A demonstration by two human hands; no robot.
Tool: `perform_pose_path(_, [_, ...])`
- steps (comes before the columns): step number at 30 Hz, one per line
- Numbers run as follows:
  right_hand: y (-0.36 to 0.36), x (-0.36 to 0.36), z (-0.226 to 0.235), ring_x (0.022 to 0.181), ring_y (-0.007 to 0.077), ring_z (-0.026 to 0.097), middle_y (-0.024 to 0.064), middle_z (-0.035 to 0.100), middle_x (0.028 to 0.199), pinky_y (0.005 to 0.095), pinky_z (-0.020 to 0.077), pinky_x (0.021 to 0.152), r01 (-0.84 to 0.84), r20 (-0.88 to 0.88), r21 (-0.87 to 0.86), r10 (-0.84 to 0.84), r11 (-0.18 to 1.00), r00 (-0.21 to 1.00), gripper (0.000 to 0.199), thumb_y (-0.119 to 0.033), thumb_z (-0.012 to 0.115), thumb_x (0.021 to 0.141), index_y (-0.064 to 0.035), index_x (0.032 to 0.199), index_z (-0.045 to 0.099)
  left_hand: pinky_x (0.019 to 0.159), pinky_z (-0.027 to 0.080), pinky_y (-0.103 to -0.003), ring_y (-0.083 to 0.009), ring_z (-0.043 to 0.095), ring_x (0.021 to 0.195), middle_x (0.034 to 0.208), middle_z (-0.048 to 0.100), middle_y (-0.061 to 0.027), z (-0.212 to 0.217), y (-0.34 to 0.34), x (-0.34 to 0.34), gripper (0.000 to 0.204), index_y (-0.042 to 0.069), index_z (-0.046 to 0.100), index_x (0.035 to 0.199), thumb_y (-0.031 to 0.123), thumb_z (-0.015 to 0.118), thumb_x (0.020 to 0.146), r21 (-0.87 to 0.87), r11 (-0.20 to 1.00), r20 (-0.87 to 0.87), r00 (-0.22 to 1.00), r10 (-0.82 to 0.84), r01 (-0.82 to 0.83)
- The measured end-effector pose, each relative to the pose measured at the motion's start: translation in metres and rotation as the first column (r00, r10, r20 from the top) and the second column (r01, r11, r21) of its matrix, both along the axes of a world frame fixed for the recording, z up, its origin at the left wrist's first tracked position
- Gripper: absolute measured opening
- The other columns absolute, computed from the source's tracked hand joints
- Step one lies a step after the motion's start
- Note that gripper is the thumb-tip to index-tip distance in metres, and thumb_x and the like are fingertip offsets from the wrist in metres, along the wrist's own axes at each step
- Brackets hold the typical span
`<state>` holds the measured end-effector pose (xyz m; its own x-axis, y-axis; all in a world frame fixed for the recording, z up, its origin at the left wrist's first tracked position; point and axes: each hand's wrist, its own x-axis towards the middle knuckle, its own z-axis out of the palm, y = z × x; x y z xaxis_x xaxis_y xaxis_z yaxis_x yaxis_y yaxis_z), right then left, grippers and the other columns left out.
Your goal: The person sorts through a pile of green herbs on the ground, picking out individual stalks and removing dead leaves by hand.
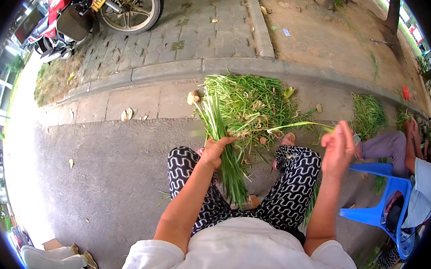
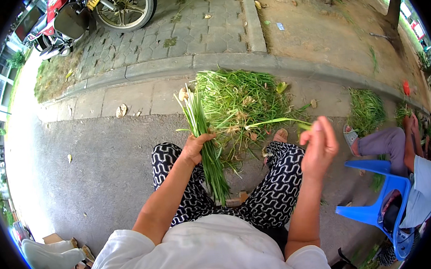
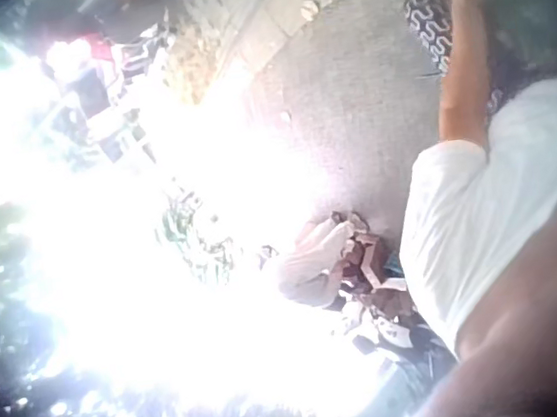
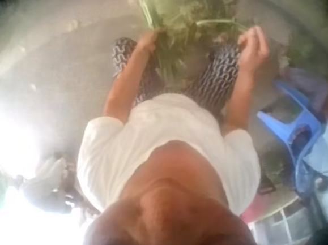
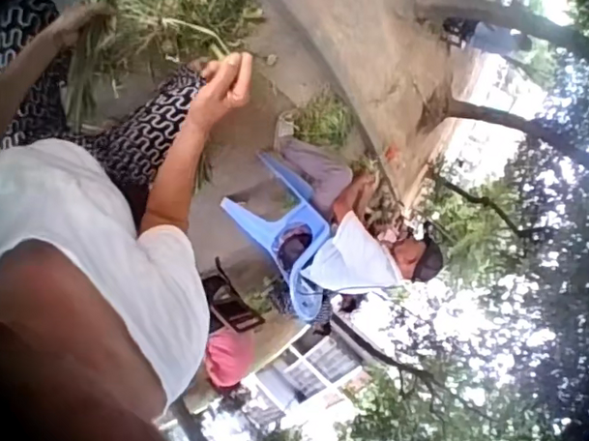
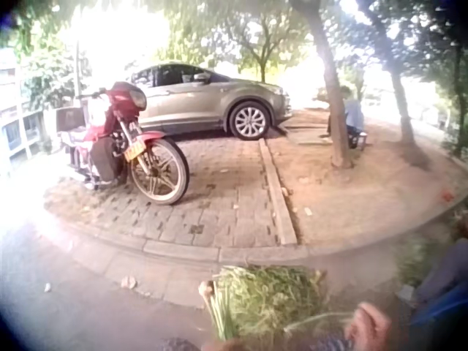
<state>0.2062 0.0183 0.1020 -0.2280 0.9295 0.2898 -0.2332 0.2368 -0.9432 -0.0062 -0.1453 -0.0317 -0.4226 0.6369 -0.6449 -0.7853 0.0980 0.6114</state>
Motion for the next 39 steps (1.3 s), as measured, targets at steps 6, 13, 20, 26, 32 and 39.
perform_pose_path(6, [-0.033,-0.018,-0.12,0.049,0.0187,0.049,0.0073,0.053,0.061,0.0303,0.0416,0.046,-0.548,0.76,0.033,0.335,0.836,0.557,0.012,-0.01,0.052,0.08,-0.002,0.072,0.055,0.057,0.052,-0.033,-0.0201,0.06,0.066,0.085,0.061,-0.01,0.024,-0.01,-0.004,0.027,0.003,0.051,0.099,0.002,0.062,0.074,0.107,0.992,0.026,0.998,0.06,-0.062])
perform_pose_path(13, [-0.095,-0.009,-0.197,0.081,0.0312,0.063,0.014,0.065,0.085,0.0412,0.05,0.066,-0.742,0.855,-0.499,0.118,0.447,-0.504,0.02,-0.017,0.054,0.07,-0.0072,0.082,0.067,0.057,0.051,-0.031,-0.0177,0.058,0.066,0.083,0.058,-0.0089,0.045,-0.024,-0.039,0.022,0.004,0.05,0.095,0.003,0.059,0.075,0.182,0.974,-0.077,0.986,0.149,-0.133])
perform_pose_path(20, [-0.079,0.011,-0.226,0.084,0.0291,0.063,0.013,0.066,0.088,0.0406,0.0499,0.065,-0.674,0.767,-0.612,0.101,0.413,-0.634,0.024,-0.019,0.057,0.066,-0.0077,0.084,0.068,0.058,0.051,-0.033,-0.0191,0.059,0.066,0.087,0.058,-0.0111,0.107,-0.028,-0.114,0.023,0.002,0.048,0.099,0.002,0.055,0.077,0.345,0.925,-0.258,0.931,0.26,-0.162])
perform_pose_path(26, [-0.072,-0.023,-0.197,0.071,0.0193,0.061,0.01,0.063,0.076,0.0353,0.0474,0.059,-0.636,0.895,-0.205,0.406,0.744,0.186,0.028,-0.028,0.059,0.079,-0.0052,0.095,0.063,0.062,0.051,-0.031,-0.0184,0.058,0.071,0.083,0.056,-0.0093,0.11,-0.012,-0.063,0.027,0.004,0.047,0.099,0.002,0.059,0.075,0.318,0.944,-0.265,0.948,0.174,-0.084])
perform_pose_path(32, [-0.046,-0.072,-0.136,0.061,0.0064,0.052,-0.0008,0.055,0.072,0.0214,0.0416,0.05,-0.318,0.366,-0.517,0.541,0.795,0.757,0.021,-0.018,0.054,0.088,-0.0015,0.099,0.061,0.067,0.052,-0.031,-0.0192,0.06,0.075,0.087,0.061,-0.0091,0.017,-0.014,0.025,0.029,0.0,0.051,0.103,0.003,0.059,0.075,0.227,0.972,-0.005,0.998,0.059,-0.056])
perform_pose_path(39, [-0.054,-0.039,-0.155,0.064,0.0057,0.049,-0.0013,0.054,0.073,0.021,0.0422,0.057,-0.569,0.157,-0.415,0.671,0.71,0.724,0.033,-0.021,0.056,0.088,0.0046,0.109,0.054,0.062,0.051,-0.029,-0.0173,0.059,0.068,0.083,0.06,-0.0082,-0.012,0.008,0.056,0.028,0.001,0.052,0.1,0.003,0.062,0.073,0.233,0.971,-0.001,0.998,-0.06,0.058])
